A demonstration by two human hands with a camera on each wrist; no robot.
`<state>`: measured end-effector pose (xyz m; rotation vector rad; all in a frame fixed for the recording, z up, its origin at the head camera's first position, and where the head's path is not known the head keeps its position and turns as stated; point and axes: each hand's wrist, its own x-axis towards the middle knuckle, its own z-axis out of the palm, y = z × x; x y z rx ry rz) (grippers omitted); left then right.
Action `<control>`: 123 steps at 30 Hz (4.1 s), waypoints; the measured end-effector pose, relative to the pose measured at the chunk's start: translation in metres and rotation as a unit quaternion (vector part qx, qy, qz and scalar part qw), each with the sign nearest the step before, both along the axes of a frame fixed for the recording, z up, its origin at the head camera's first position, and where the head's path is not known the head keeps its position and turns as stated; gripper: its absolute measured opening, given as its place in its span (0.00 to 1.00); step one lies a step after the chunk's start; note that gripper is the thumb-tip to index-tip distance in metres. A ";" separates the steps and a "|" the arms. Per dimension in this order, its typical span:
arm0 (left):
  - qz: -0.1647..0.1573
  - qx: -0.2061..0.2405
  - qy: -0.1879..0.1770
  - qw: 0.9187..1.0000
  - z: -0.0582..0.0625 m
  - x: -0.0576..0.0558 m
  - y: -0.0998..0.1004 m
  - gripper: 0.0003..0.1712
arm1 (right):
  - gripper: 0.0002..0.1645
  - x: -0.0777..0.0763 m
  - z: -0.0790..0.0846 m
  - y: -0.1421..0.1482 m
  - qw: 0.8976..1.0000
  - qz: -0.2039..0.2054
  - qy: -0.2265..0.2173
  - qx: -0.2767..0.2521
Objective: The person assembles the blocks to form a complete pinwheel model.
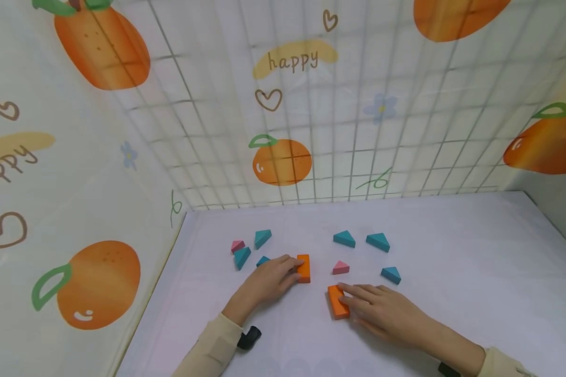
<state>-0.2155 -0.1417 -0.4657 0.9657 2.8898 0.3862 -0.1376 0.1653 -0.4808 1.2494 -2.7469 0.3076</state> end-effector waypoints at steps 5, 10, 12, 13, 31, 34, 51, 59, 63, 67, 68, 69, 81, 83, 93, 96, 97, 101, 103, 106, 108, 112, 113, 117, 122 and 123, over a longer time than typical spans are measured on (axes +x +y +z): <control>-0.003 0.004 0.003 1.000 0.000 0.000 0.000 0.21 | 0.31 0.002 0.001 -0.001 1.000 -0.003 -0.007 0.002; -0.001 0.007 0.006 1.000 0.000 0.001 0.001 0.21 | 0.32 0.003 0.001 -0.005 1.000 0.000 -0.020 0.002; -0.001 0.008 0.005 1.000 0.001 0.001 0.001 0.21 | 0.32 0.003 0.001 -0.007 1.000 0.006 -0.024 0.001; -0.001 0.008 0.004 1.000 0.001 0.001 0.001 0.21 | 0.32 0.003 0.000 -0.008 1.000 0.009 -0.024 0.002; -0.001 0.000 0.004 1.000 0.001 0.002 0.001 0.21 | 0.35 0.001 -0.003 -0.024 0.999 0.035 -0.016 0.016; -0.003 0.001 0.009 1.000 0.000 0.002 0.001 0.21 | 0.36 0.001 -0.003 -0.025 0.999 0.036 -0.016 0.019; 0.006 -0.009 0.003 1.000 -0.002 0.001 0.002 0.23 | 0.37 0.000 -0.003 -0.029 0.998 0.019 -0.051 0.037; 0.006 -0.009 0.000 1.000 0.001 0.001 0.003 0.23 | 0.37 0.000 -0.002 -0.029 0.999 0.030 -0.028 0.029; 0.007 -0.014 -0.002 1.000 0.001 0.000 0.004 0.23 | 0.37 0.000 -0.001 -0.028 0.999 0.032 -0.027 0.027; 0.004 -0.014 0.004 1.000 0.000 0.000 0.004 0.22 | 0.38 0.000 -0.002 -0.027 0.999 0.035 -0.027 0.025; 0.003 -0.015 0.006 1.000 0.000 -0.001 0.004 0.22 | 0.38 -0.001 -0.002 -0.027 0.999 0.036 -0.024 0.024; 0.001 -0.014 0.007 1.000 -0.001 -0.001 0.004 0.22 | 0.38 -0.001 -0.003 -0.027 0.999 0.037 -0.021 0.023; -0.013 -0.015 0.026 0.999 -0.004 -0.002 0.004 0.23 | 0.40 -0.001 -0.003 -0.029 0.998 0.044 -0.019 0.027; -0.011 -0.015 0.025 1.000 -0.005 -0.001 0.004 0.23 | 0.41 -0.001 -0.004 -0.028 0.998 0.047 -0.015 0.031; -0.016 -0.006 0.029 0.999 -0.001 -0.001 0.004 0.22 | 0.39 -0.002 -0.001 -0.029 0.997 0.076 0.012 0.030; -0.015 -0.006 0.028 0.999 0.000 -0.001 0.004 0.22 | 0.39 -0.002 0.002 -0.033 0.997 0.073 0.004 0.038; -0.015 -0.007 0.029 0.999 0.000 -0.001 0.004 0.22 | 0.38 -0.002 0.003 -0.033 0.997 0.071 0.002 0.039; -0.014 -0.010 0.033 0.999 -0.001 -0.001 0.005 0.22 | 0.38 -0.003 0.004 -0.036 0.997 0.065 -0.008 0.045; -0.015 -0.014 0.035 0.999 -0.002 -0.002 0.004 0.23 | 0.39 -0.003 0.004 -0.037 0.997 0.063 -0.011 0.049; -0.018 -0.019 0.033 0.999 -0.002 -0.002 0.004 0.23 | 0.41 -0.004 0.003 -0.036 0.996 0.060 -0.021 0.057; -0.018 -0.023 0.035 0.999 -0.002 -0.001 0.003 0.24 | 0.43 -0.004 0.002 -0.036 0.996 0.056 -0.031 0.062; -0.028 -0.021 0.057 0.998 0.001 0.007 0.003 0.24 | 0.45 -0.003 -0.001 -0.031 0.996 0.043 -0.041 0.069; -0.034 -0.020 0.064 0.997 0.002 0.010 0.003 0.23 | 0.45 -0.003 -0.001 -0.029 0.996 0.040 -0.039 0.065; -0.074 -0.015 0.077 0.994 0.008 0.024 0.004 0.22 | 0.42 -0.004 0.000 -0.020 0.998 0.017 -0.031 0.047; -0.116 0.013 0.091 0.989 0.008 0.033 0.006 0.27 | 0.35 -0.007 0.004 -0.013 0.998 -0.033 -0.034 0.035; -0.121 0.019 0.094 0.988 0.008 0.034 0.007 0.28 | 0.34 -0.008 0.004 -0.012 0.998 -0.042 -0.038 0.032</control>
